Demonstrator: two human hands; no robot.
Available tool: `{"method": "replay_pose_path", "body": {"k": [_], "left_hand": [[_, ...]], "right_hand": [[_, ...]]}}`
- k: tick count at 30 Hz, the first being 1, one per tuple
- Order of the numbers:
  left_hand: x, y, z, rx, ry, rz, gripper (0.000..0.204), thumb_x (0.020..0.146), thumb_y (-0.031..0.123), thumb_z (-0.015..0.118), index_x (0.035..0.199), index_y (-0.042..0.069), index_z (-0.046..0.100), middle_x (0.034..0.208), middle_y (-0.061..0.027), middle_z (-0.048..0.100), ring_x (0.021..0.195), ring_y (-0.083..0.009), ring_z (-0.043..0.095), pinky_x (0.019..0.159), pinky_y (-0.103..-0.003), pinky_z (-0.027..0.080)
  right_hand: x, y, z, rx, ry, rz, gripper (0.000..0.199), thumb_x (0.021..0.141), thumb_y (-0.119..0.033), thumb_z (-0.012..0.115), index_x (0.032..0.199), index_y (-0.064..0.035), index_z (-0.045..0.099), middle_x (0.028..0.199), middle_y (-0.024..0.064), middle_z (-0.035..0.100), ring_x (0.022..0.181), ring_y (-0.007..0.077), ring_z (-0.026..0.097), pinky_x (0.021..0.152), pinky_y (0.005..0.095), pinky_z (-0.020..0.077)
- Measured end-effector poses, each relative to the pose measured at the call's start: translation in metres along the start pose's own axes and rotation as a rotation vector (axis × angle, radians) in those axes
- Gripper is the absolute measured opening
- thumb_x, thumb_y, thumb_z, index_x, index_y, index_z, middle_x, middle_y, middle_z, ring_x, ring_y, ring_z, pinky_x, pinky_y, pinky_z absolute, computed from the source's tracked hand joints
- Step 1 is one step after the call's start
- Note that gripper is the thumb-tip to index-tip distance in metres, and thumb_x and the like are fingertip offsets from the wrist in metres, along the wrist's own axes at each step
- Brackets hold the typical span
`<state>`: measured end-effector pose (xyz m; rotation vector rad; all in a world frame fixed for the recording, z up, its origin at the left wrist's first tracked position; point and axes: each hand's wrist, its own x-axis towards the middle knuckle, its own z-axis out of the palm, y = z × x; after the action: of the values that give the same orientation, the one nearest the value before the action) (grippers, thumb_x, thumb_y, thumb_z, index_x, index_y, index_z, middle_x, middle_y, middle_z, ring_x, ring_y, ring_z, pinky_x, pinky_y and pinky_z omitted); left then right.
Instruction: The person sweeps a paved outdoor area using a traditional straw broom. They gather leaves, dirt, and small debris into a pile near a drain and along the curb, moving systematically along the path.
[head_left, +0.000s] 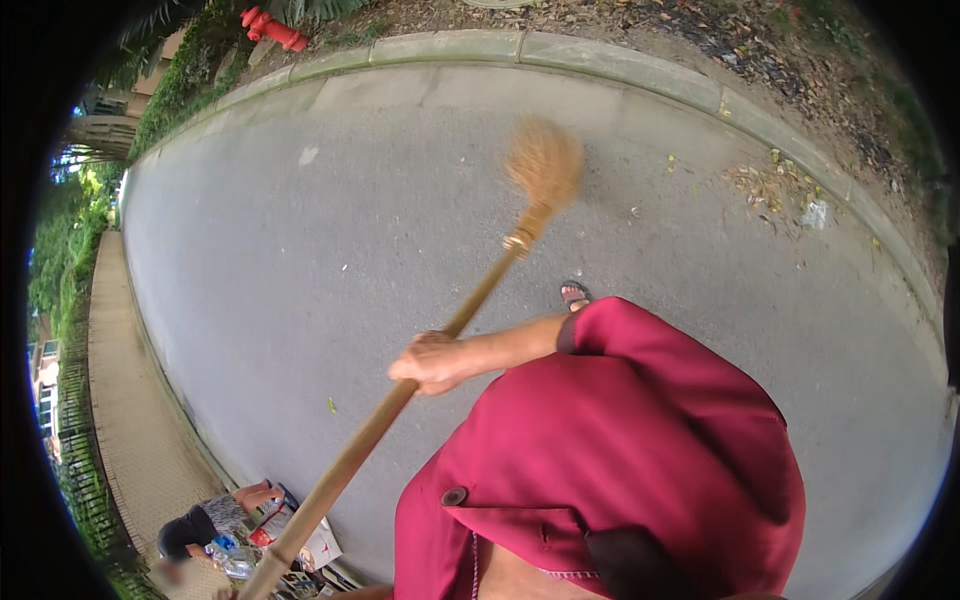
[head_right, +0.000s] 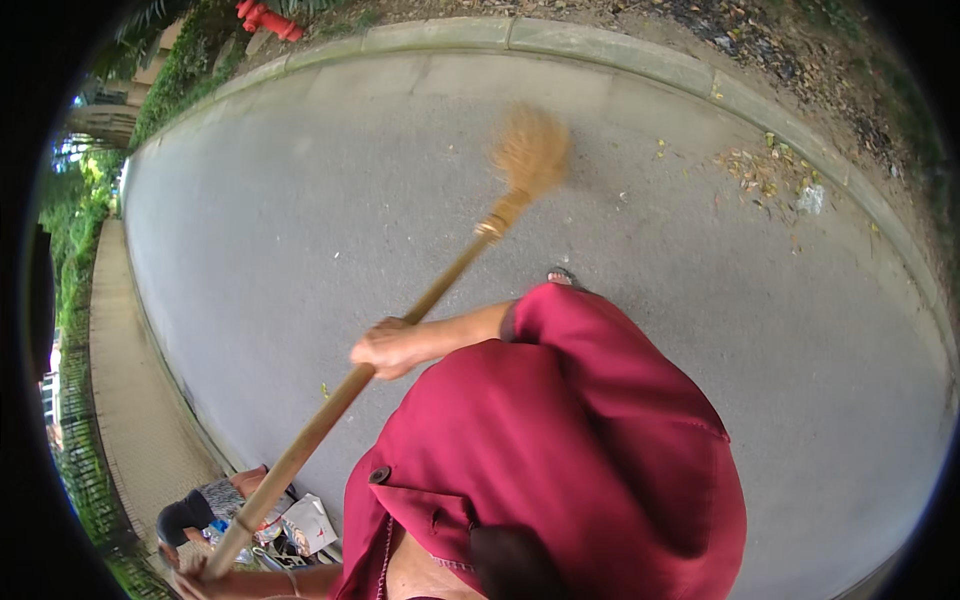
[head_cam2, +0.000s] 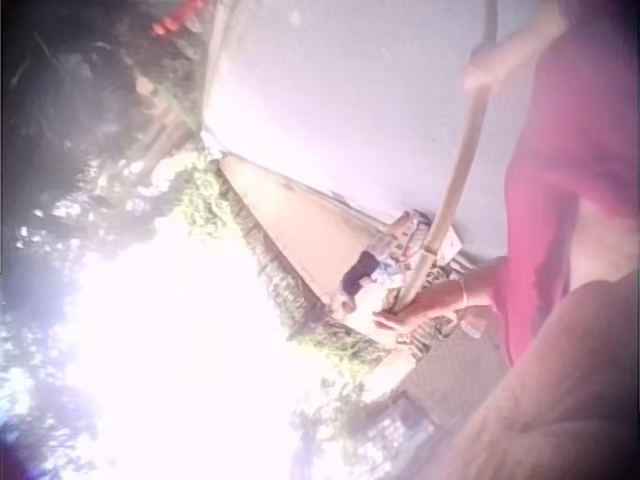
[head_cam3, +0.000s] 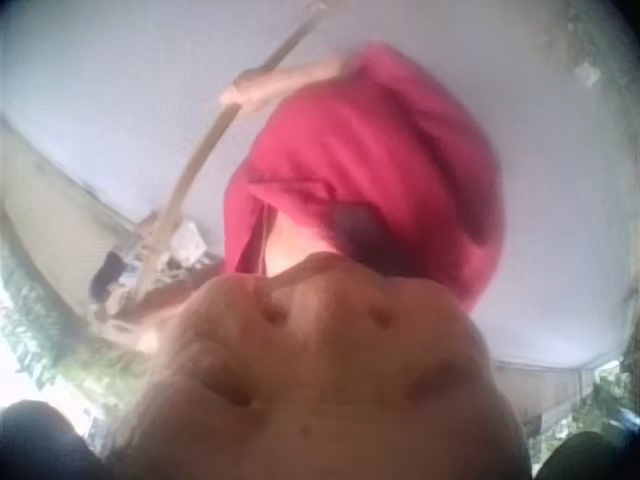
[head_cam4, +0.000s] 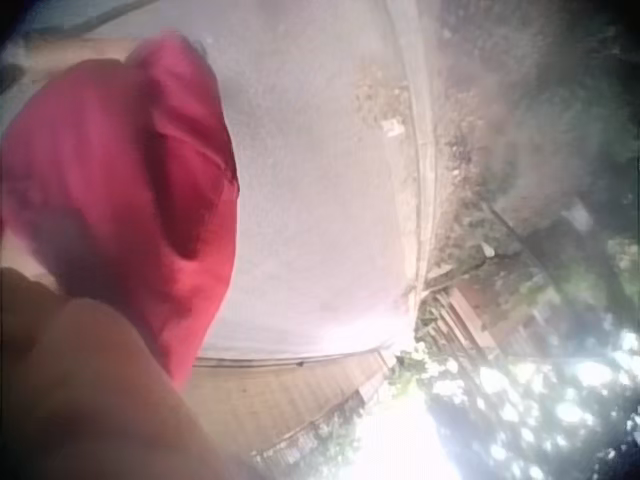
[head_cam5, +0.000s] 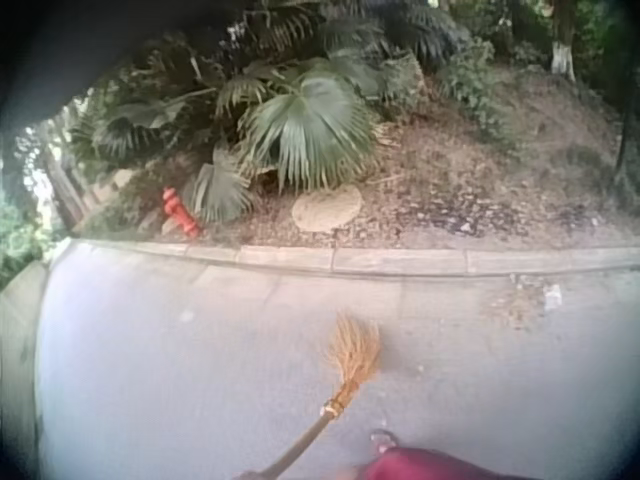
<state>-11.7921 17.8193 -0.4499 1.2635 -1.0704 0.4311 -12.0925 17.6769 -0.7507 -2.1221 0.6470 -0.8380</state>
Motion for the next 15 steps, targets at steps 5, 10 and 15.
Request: {"method": "replay_pose_path", "body": {"k": [5, 10, 15], "left_hand": [[-0.115, -0.028, 0.073, -0.203, -0.228, -0.297, 0.017, 0.078, 0.017, 0.053, 0.074, 0.002, 0.047, 0.049, -0.0050, 0.043, 0.043, -0.0135, 0.041, 0.043, -0.024, 0.036], [-0.234, -0.050, 0.090, -0.454, -0.430, -0.626, 0.007, 0.082, 0.009, 0.047, 0.082, 0.002, 0.047, 0.050, -0.0057, 0.047, 0.045, -0.0127, 0.046, 0.046, -0.026, 0.043], [-0.200, -0.046, 0.017, -0.341, -0.222, -0.534, 0.010, 0.081, 0.009, 0.049, 0.085, 0.000, 0.049, 0.055, -0.0066, 0.049, 0.049, -0.0145, 0.047, 0.049, -0.026, 0.041]], "right_hand": [[-0.137, 0.046, 0.024, -0.137, -0.022, 0.444, 0.010, 0.064, -0.012, 0.057, 0.070, -0.0095, 0.050, 0.065, 0.0122, 0.055, 0.067, 0.0319, 0.056, 0.057, 0.0428, 0.0413], [-0.241, 0.085, -0.004, -0.321, 0.027, 0.715, 0.004, 0.065, -0.014, 0.055, 0.068, -0.0108, 0.053, 0.064, 0.0111, 0.056, 0.068, 0.0325, 0.056, 0.059, 0.0426, 0.0423], [-0.211, 0.024, -0.021, -0.307, -0.027, 0.455, 0.009, 0.058, -0.008, 0.055, 0.066, -0.0077, 0.050, 0.062, 0.0116, 0.054, 0.066, 0.0323, 0.056, 0.057, 0.0432, 0.0416]]}}
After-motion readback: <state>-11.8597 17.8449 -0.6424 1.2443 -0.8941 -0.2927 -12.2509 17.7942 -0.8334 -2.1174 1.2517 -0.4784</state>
